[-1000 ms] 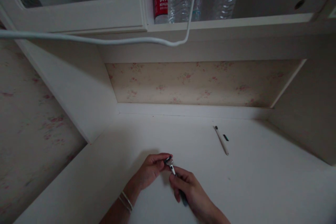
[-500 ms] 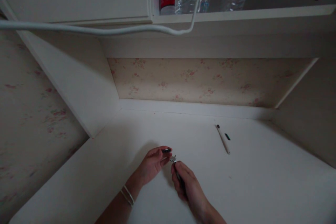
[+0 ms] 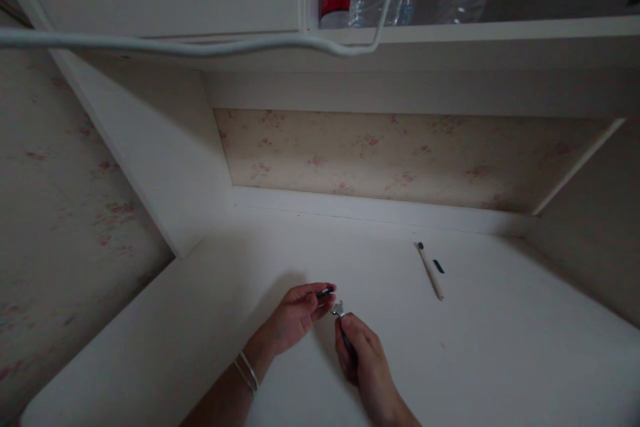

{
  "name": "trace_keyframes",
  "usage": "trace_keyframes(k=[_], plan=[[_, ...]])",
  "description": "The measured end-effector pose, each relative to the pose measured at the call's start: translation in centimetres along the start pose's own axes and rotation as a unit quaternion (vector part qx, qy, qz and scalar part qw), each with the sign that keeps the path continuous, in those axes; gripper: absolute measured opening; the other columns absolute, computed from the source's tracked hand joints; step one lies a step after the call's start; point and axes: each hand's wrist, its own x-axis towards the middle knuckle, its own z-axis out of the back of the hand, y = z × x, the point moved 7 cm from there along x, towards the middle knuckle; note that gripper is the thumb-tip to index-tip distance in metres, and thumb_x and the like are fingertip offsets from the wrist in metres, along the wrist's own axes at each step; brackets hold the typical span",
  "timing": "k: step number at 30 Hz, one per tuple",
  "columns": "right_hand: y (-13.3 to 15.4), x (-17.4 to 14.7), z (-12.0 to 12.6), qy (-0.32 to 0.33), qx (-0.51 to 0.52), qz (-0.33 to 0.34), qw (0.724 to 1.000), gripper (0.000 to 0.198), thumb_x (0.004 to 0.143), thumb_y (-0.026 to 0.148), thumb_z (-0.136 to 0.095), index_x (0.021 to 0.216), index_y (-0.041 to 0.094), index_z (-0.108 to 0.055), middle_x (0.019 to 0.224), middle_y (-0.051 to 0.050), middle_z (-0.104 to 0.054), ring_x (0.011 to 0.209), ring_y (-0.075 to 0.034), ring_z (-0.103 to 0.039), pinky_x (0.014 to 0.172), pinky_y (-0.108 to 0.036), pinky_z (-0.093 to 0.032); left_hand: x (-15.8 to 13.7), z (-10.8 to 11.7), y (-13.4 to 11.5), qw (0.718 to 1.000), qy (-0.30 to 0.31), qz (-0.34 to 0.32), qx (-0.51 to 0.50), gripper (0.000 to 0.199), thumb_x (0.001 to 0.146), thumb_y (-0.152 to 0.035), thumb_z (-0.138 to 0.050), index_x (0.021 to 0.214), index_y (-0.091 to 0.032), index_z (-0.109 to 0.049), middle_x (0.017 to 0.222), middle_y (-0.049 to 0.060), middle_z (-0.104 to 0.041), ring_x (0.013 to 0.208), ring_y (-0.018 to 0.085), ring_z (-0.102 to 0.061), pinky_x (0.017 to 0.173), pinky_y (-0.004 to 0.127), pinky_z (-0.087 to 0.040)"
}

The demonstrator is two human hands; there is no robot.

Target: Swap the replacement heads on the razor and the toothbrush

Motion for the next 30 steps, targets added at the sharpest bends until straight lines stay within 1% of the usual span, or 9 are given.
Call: trace_keyframes(k=[6, 10, 15, 19, 23, 27, 30], plan=[[-0.2, 0.2, 0.1, -0.013, -0.038, 0.009, 0.999, 0.047, 0.083, 0.061, -0.049, 0.063, 0.019, -0.04, 0.05, 0.008, -0.029, 0.042, -0.006, -0.02, 0.037, -0.019, -0.012, -0.2, -0.5, 0.2, 1.0, -0.004, 0.009, -0.006, 0.024, 0.075, -0.019, -0.073, 0.098, -0.018, -0.07, 0.113, 0.009, -0.066, 0.101, 0.02, -0.06, 0.091, 0.032, -0.042], [-0.2, 0.3, -0.1, -0.014, -0.041, 0.01, 0.999, 0.047, 0.082, 0.062, -0.05, 0.063, 0.019, -0.041, 0.05, 0.008, -0.03, 0.041, -0.006, -0.02, 0.036, -0.019, -0.013, -0.2, -0.6, 0.6, 1.0, -0.001, 0.027, 0.013, 0.031, 0.072, -0.022, -0.075, 0.102, -0.015, -0.069, 0.11, 0.01, -0.067, 0.1, 0.018, -0.059, 0.089, 0.028, -0.042], [-0.5, 0.5, -0.1, -0.02, -0.028, -0.002, 0.999, 0.048, 0.08, 0.063, -0.052, 0.062, 0.02, -0.041, 0.047, 0.009, -0.028, 0.038, -0.006, -0.018, 0.034, -0.019, -0.011, -0.1, -0.8, 0.8, 0.999, 0.008, 0.035, 0.039, 0.036, 0.071, -0.026, -0.076, 0.104, -0.014, -0.069, 0.108, 0.011, -0.067, 0.097, 0.018, -0.059, 0.089, 0.029, -0.04], [-0.5, 0.6, 0.1, -0.022, -0.012, -0.012, 1.0, 0.048, 0.078, 0.062, -0.055, 0.062, 0.02, -0.041, 0.047, 0.009, -0.029, 0.038, -0.005, -0.018, 0.034, -0.019, -0.011, -0.1, -0.8, 0.7, 0.998, 0.014, 0.028, 0.052, 0.034, 0.071, -0.025, -0.076, 0.103, -0.016, -0.07, 0.109, 0.011, -0.066, 0.097, 0.018, -0.058, 0.089, 0.03, -0.04], [-0.7, 0.6, 0.1, -0.012, 0.013, -0.044, 0.999, 0.047, 0.075, 0.061, -0.058, 0.063, 0.02, -0.041, 0.045, 0.01, -0.029, 0.036, -0.005, -0.018, 0.033, -0.019, -0.011, -0.2, -0.6, 0.6, 0.998, 0.02, 0.016, 0.061, 0.028, 0.072, -0.023, -0.075, 0.099, -0.018, -0.072, 0.115, 0.01, -0.063, 0.099, 0.019, -0.057, 0.091, 0.032, -0.04], [-0.9, 0.8, 0.2, -0.013, 0.037, -0.048, 0.998, 0.047, 0.073, 0.06, -0.062, 0.063, 0.02, -0.041, 0.046, 0.01, -0.031, 0.036, -0.004, -0.019, 0.033, -0.018, -0.011, -0.2, -0.3, 0.7, 0.997, 0.024, 0.009, 0.076, 0.028, 0.072, -0.023, -0.075, 0.099, -0.018, -0.071, 0.116, 0.011, -0.062, 0.1, 0.02, -0.057, 0.092, 0.033, -0.039], [-1.1, 0.8, 0.4, -0.014, 0.024, -0.045, 0.999, 0.048, 0.073, 0.062, -0.062, 0.063, 0.02, -0.041, 0.045, 0.009, -0.032, 0.035, -0.004, -0.02, 0.033, -0.018, -0.009, -0.1, -0.2, 0.7, 0.995, 0.027, 0.013, 0.094, 0.028, 0.073, -0.023, -0.074, 0.099, -0.018, -0.071, 0.117, 0.012, -0.062, 0.101, 0.02, -0.056, 0.093, 0.033, -0.038]])
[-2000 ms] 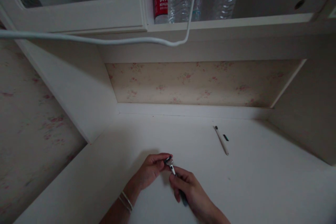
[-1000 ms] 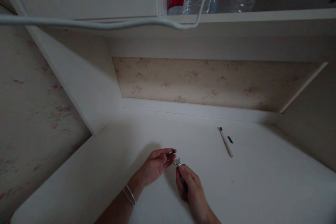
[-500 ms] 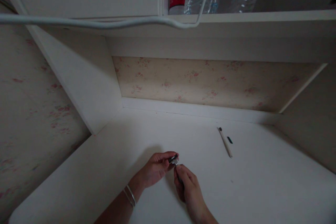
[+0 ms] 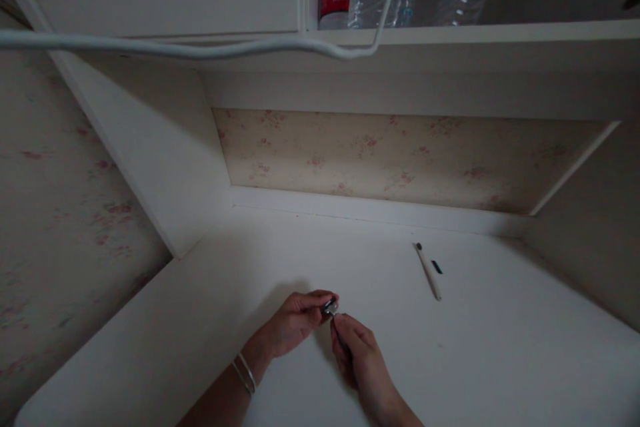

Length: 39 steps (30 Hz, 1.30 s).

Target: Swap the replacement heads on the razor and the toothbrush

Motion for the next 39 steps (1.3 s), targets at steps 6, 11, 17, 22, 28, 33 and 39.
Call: trace_keyframes(k=[6, 11, 17, 22, 28, 33, 39], plan=[[0.5, -0.4, -0.5, 0.022, -0.006, -0.014, 1.0, 0.047, 0.075, 0.063, -0.058, 0.064, 0.019, -0.043, 0.044, 0.01, -0.031, 0.033, -0.004, -0.018, 0.031, -0.019, -0.01, 0.1, 0.1, 0.0, 1.0, 0.003, 0.014, 0.004, 0.024, 0.072, -0.019, -0.074, 0.096, -0.019, -0.073, 0.116, 0.011, -0.062, 0.1, 0.02, -0.057, 0.091, 0.032, -0.039], [1.3, -0.7, -0.9, 0.042, -0.043, -0.004, 0.998, 0.049, 0.077, 0.066, -0.053, 0.067, 0.019, -0.043, 0.045, 0.01, -0.03, 0.033, -0.003, -0.017, 0.03, -0.018, -0.01, 0.0, 0.3, 0.0, 1.0, 0.01, 0.017, 0.013, 0.023, 0.072, -0.02, -0.074, 0.095, -0.02, -0.073, 0.115, 0.011, -0.062, 0.101, 0.02, -0.056, 0.091, 0.033, -0.039], [1.3, -0.8, -0.9, 0.064, -0.064, -0.026, 0.996, 0.051, 0.075, 0.07, -0.052, 0.07, 0.019, -0.044, 0.046, 0.011, -0.03, 0.035, -0.004, -0.017, 0.032, -0.019, -0.009, -0.2, 0.4, -0.2, 0.995, 0.017, 0.016, 0.102, 0.028, 0.074, -0.03, -0.072, 0.1, -0.018, -0.072, 0.116, 0.013, -0.061, 0.103, 0.023, -0.055, 0.091, 0.035, -0.038], [1.1, -0.9, -0.7, 0.06, -0.09, -0.025, 0.994, 0.052, 0.076, 0.071, -0.05, 0.073, 0.019, -0.045, 0.048, 0.01, -0.03, 0.036, -0.004, -0.018, 0.032, -0.019, -0.009, -0.3, 0.1, -0.3, 0.989, 0.007, 0.027, 0.146, 0.027, 0.075, -0.032, -0.071, 0.097, -0.018, -0.073, 0.114, 0.014, -0.061, 0.101, 0.024, -0.056, 0.088, 0.034, -0.04], [1.2, -0.6, -0.8, 0.056, -0.101, -0.004, 0.993, 0.056, 0.075, 0.074, -0.048, 0.075, 0.018, -0.049, 0.05, 0.01, -0.029, 0.035, -0.004, -0.019, 0.032, -0.019, -0.011, -0.1, 0.4, -0.3, 0.991, 0.017, 0.027, 0.132, 0.029, 0.073, -0.033, -0.073, 0.098, -0.019, -0.072, 0.112, 0.013, -0.061, 0.088, 0.02, -0.057, 0.078, 0.031, -0.043], [1.3, -0.7, -0.8, 0.062, -0.099, -0.001, 0.993, 0.054, 0.08, 0.071, -0.043, 0.082, 0.018, -0.053, 0.052, 0.009, -0.03, 0.037, -0.004, -0.019, 0.033, -0.018, -0.012, 0.0, -0.1, -0.7, 0.993, 0.015, 0.013, 0.119, 0.028, 0.075, -0.031, -0.071, 0.099, -0.018, -0.072, 0.108, 0.012, -0.06, 0.077, 0.015, -0.055, 0.071, 0.03, -0.042], [1.6, -0.8, -0.8, 0.064, -0.099, 0.013, 0.993, 0.054, 0.08, 0.07, -0.044, 0.084, 0.017, -0.053, 0.053, 0.009, -0.03, 0.038, -0.004, -0.018, 0.033, -0.018, -0.012, -0.1, -1.0, -1.0, 0.994, 0.021, 0.0, 0.104, 0.027, 0.075, -0.03, -0.071, 0.099, -0.017, -0.072, 0.108, 0.012, -0.058, 0.074, 0.013, -0.052, 0.069, 0.029, -0.04]])
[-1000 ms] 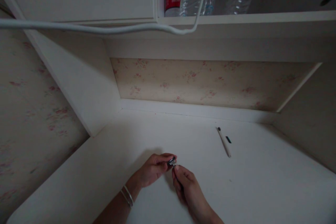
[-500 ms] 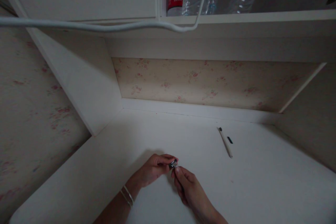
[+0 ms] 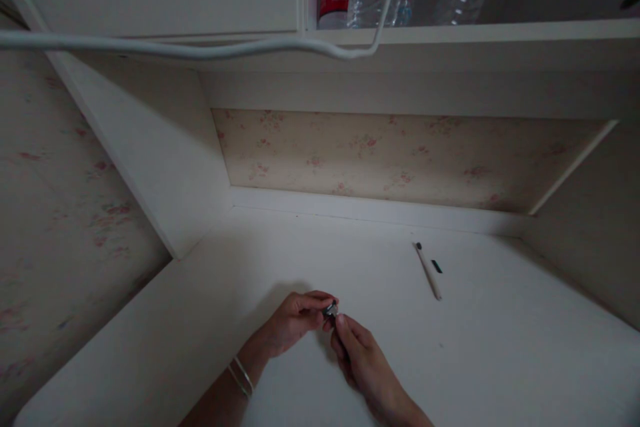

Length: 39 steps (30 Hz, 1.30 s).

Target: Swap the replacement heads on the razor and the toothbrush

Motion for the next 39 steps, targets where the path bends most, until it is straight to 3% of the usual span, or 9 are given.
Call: trace_keyframes(k=[10, 19, 25, 31, 39], plan=[[-0.54, -0.02, -0.14, 0.022, 0.061, -0.042, 0.997, 0.043, 0.079, 0.061, -0.056, 0.08, 0.02, -0.048, 0.054, 0.009, -0.032, 0.038, -0.003, -0.016, 0.032, -0.016, -0.008, 0.03, 0.51, 0.18, 0.998, -0.023, -0.002, -0.057, 0.029, 0.072, -0.029, -0.075, 0.1, -0.019, -0.072, 0.111, 0.012, -0.06, 0.089, 0.02, -0.054, 0.074, 0.03, -0.04], [-0.23, 0.18, 0.12, 0.028, 0.047, 0.004, 0.998, 0.033, 0.083, 0.05, -0.058, 0.079, 0.018, -0.052, 0.053, 0.009, -0.036, 0.035, -0.003, -0.021, 0.029, -0.014, -0.019, 0.08, 0.55, 0.28, 0.996, -0.035, 0.012, -0.081, 0.032, 0.07, -0.027, -0.076, 0.1, -0.016, -0.071, 0.109, 0.013, -0.062, 0.088, 0.02, -0.056, 0.074, 0.029, -0.041], [0.14, 0.05, 0.01, 0.026, 0.045, 0.007, 0.999, 0.034, 0.082, 0.052, -0.058, 0.082, 0.018, -0.053, 0.053, 0.009, -0.036, 0.035, -0.003, -0.022, 0.029, -0.015, -0.02, 0.11, 0.46, 0.4, 0.993, -0.037, 0.031, -0.106, 0.033, 0.074, -0.029, -0.073, 0.103, -0.013, -0.07, 0.1, 0.013, -0.066, 0.087, 0.019, -0.058, 0.079, 0.031, -0.042], [-0.15, 0.22, 0.03, 0.018, -0.002, -0.005, 1.0, 0.041, 0.081, 0.058, -0.055, 0.078, 0.018, -0.049, 0.051, 0.009, -0.033, 0.036, -0.003, -0.02, 0.031, -0.016, -0.014, 0.08, 0.59, 0.35, 0.998, -0.03, 0.018, -0.06, 0.032, 0.075, -0.03, -0.072, 0.103, -0.014, -0.07, 0.109, 0.014, -0.062, 0.096, 0.022, -0.056, 0.086, 0.034, -0.041], [-0.2, 0.35, 0.19, 0.001, -0.023, 0.015, 1.0, 0.042, 0.08, 0.059, -0.056, 0.082, 0.017, -0.053, 0.051, 0.009, -0.034, 0.036, -0.004, -0.021, 0.032, -0.017, -0.015, 0.25, 0.45, 0.65, 0.997, -0.043, 0.008, -0.06, 0.028, 0.075, -0.029, -0.072, 0.099, -0.015, -0.071, 0.108, 0.013, -0.063, 0.098, 0.023, -0.057, 0.089, 0.037, -0.041]])
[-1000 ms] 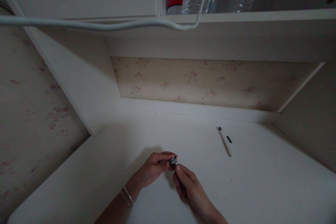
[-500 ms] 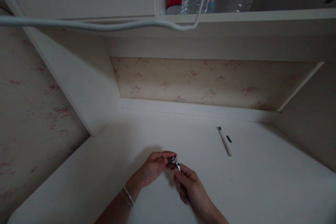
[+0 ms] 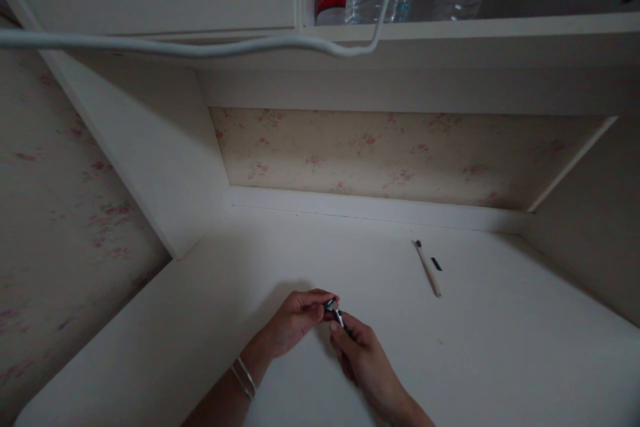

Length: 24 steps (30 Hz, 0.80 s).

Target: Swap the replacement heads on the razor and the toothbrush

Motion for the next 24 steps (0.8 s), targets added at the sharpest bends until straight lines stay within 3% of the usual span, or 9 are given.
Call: trace_keyframes(k=[4, 12, 17, 21, 24], plan=[[-0.1, 0.1, 0.0, -0.007, 0.015, -0.002, 1.0, 0.04, 0.08, 0.058, -0.055, 0.08, 0.018, -0.052, 0.052, 0.009, -0.035, 0.034, -0.004, -0.022, 0.03, -0.017, -0.019, 0.0, 0.3, 0.4, 1.0, -0.013, 0.01, -0.011, 0.032, 0.074, -0.029, -0.073, 0.102, -0.014, -0.07, 0.104, 0.013, -0.066, 0.096, 0.021, -0.058, 0.088, 0.034, -0.041], [0.2, 0.1, 0.1, 0.015, 0.058, 0.015, 0.998, 0.019, 0.079, 0.033, -0.061, 0.086, 0.015, -0.06, 0.051, 0.009, -0.038, 0.034, -0.005, -0.031, 0.034, -0.016, -0.026, 0.1, 1.4, 0.9, 0.999, -0.032, -0.001, -0.007, 0.038, 0.069, -0.032, -0.076, 0.102, -0.014, -0.069, 0.098, 0.011, -0.066, 0.09, 0.021, -0.06, 0.085, 0.034, -0.043], [0.7, 0.2, 0.2, -0.002, 0.128, 0.01, 0.992, 0.034, 0.076, 0.043, -0.066, 0.093, 0.014, -0.063, 0.056, 0.005, -0.045, 0.038, -0.006, -0.033, 0.036, -0.019, -0.039, 0.3, 1.1, 0.7, 0.999, -0.051, 0.002, 0.014, 0.029, 0.072, -0.028, -0.074, 0.098, -0.016, -0.069, 0.091, 0.007, -0.067, 0.084, 0.019, -0.062, 0.082, 0.033, -0.044], [0.7, 0.2, 0.3, -0.016, 0.147, 0.005, 0.989, 0.036, 0.077, 0.047, -0.067, 0.093, 0.015, -0.063, 0.068, -0.001, -0.057, 0.049, -0.009, -0.045, 0.051, -0.026, -0.052, 0.2, 1.1, -0.3, 0.99, -0.087, -0.009, 0.113, 0.022, 0.073, -0.026, -0.072, 0.092, -0.015, -0.068, 0.082, 0.005, -0.067, 0.077, 0.016, -0.06, 0.073, 0.027, -0.045], [0.0, 0.3, 0.4, -0.023, 0.156, -0.013, 0.987, 0.038, 0.075, 0.051, -0.068, 0.087, 0.015, -0.063, 0.079, -0.005, -0.063, 0.054, -0.01, -0.048, 0.059, -0.03, -0.054, 0.1, 1.1, -1.0, 0.977, -0.119, -0.024, 0.177, 0.02, 0.073, -0.028, -0.072, 0.088, -0.014, -0.068, 0.082, 0.004, -0.065, 0.075, 0.015, -0.059, 0.068, 0.024, -0.045]])
